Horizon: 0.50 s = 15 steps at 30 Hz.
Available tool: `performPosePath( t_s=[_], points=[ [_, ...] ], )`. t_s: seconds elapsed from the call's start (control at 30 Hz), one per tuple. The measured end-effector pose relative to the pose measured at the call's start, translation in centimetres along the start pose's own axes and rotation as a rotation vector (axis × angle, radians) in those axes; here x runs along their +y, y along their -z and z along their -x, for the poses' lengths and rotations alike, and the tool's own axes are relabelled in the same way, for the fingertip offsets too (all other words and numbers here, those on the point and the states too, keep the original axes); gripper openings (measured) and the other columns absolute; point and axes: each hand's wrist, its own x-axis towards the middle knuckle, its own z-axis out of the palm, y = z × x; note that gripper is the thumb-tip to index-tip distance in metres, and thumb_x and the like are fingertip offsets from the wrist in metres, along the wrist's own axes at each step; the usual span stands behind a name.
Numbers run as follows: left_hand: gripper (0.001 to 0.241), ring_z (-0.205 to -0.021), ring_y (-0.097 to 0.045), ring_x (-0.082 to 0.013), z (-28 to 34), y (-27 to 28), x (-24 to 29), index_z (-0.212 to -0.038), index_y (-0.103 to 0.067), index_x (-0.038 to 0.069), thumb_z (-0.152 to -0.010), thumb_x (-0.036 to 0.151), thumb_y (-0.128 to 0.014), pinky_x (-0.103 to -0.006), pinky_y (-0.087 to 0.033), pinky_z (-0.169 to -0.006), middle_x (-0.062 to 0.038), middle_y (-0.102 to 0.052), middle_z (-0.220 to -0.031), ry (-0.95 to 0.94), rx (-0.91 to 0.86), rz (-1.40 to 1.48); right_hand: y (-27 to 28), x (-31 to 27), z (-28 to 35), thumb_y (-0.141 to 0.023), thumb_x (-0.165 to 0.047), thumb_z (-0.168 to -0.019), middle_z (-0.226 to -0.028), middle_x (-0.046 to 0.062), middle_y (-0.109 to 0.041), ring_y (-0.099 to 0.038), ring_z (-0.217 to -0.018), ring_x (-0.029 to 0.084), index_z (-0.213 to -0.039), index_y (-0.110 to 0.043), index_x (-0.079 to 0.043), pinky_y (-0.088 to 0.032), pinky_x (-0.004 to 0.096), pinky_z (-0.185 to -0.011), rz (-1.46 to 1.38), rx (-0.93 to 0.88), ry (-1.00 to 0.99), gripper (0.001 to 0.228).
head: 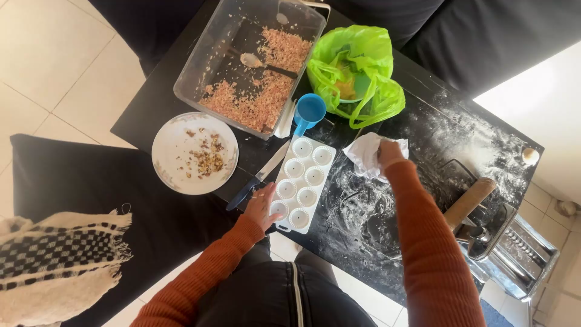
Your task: Using a manual pasta machine to thin out a piece of dough on a floured table.
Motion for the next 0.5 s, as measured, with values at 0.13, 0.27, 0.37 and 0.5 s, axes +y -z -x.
performPosePath(
  t_s=[0.13,0.27,0.37,0.5],
  points=[
    [0.102,-0.131,-0.049,-0.0332,-0.7,0.0,-0.2,-0.149,-0.031,0.003,-0.067,0.024,-0.089,-0.0371,-0.044,-0.104,-0.014,-0.039,-0.154,-0.008,-0.148,0.004,1.1,2.5,0.7,-0.07,-0.009,-0.089,-0.102,0.011,-0.076,-0.074,-0.087,0.021,-0.1,-0.076,-0.006,-0.061,0.032,-0.079,0.069,-0.011,0.095,0.012],
    [0.101,-0.131,-0.048,-0.0322,-1.6,-0.5,-0.6,-0.15,-0.031,0.006,-0.07,0.025,-0.089,-0.0383,-0.044,-0.105,-0.012,-0.039,-0.155,-0.103,-0.155,0.041,4.9,-1.0,7.0,-0.071,-0.015,-0.092,-0.1,0.009,-0.076,-0.073,-0.078,0.017,-0.102,-0.075,-0.007,-0.062,0.027,-0.076,-0.172,0.2,-0.023,0.014],
    [0.1,-0.133,-0.046,-0.0321,-1.8,-0.6,-0.6,-0.151,-0.029,0.007,-0.073,0.025,-0.088,-0.0394,-0.044,-0.103,-0.012,-0.037,-0.157,-0.132,-0.191,0.056,5.4,-4.6,9.9,-0.072,-0.019,-0.093,-0.098,0.008,-0.076,-0.071,-0.075,0.013,-0.102,-0.075,-0.008,-0.062,0.026,-0.07,-0.262,0.243,0.027,0.015],
    [0.097,-0.138,-0.041,-0.0326,-1.7,0.0,-0.1,-0.152,-0.03,0.008,-0.074,0.022,-0.085,-0.0416,-0.041,-0.107,-0.013,-0.037,-0.156,-0.156,-0.129,0.055,5.9,-12.7,12.3,-0.077,-0.025,-0.089,-0.089,0.006,-0.079,-0.07,-0.065,0.013,-0.097,-0.079,-0.015,-0.058,0.028,-0.07,-0.225,0.202,0.112,0.013]
  ],
)
